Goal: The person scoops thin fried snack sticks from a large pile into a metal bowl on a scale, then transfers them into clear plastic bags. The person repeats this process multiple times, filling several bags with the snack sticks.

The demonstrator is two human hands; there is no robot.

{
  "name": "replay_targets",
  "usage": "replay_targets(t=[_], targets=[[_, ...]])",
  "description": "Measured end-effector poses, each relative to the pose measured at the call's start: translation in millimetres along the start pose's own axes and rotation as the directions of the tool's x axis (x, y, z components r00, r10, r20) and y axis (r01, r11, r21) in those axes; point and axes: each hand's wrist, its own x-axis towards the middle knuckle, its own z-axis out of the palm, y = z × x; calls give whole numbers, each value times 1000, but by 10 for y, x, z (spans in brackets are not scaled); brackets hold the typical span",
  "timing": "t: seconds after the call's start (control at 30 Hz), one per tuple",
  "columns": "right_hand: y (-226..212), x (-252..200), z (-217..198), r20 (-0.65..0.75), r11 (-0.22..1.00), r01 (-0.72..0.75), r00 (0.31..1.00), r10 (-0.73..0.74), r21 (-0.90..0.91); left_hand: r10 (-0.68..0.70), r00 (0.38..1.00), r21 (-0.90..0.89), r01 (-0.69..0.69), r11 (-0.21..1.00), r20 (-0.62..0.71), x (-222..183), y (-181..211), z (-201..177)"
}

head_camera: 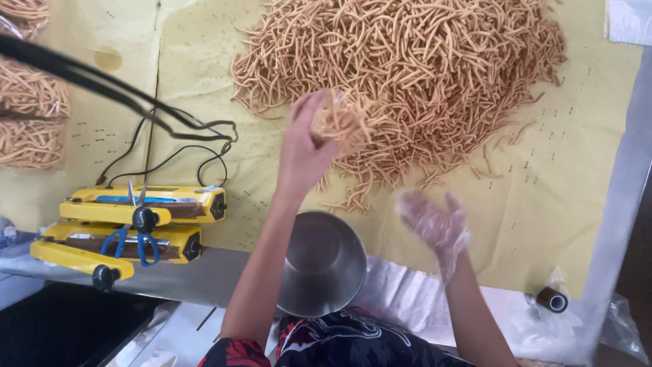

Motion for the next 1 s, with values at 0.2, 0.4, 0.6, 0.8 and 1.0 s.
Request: replay_targets(t=[0.2,0.4,0.6,0.8,1.0], targets=[[743,1105,-567,260,958,-288,923,283,-20,252,967,445,-243,862,39,108,-384,207],[641,2165,99,203,957,202,948,-244,206,169,985,472,-160,867,24,123,-209,249],[466,2573,-45,268,702,682,650,-711,206,-47,998,478,28,878,28,108,-113,262],[383,2311,-154,230,722,512,717,-658,466,211,963,404,-262,877,167,123,-159,118],[169,1855,425,217,746,506,745,-631,434,-134,990,122,128,984,39,119,43,77]])
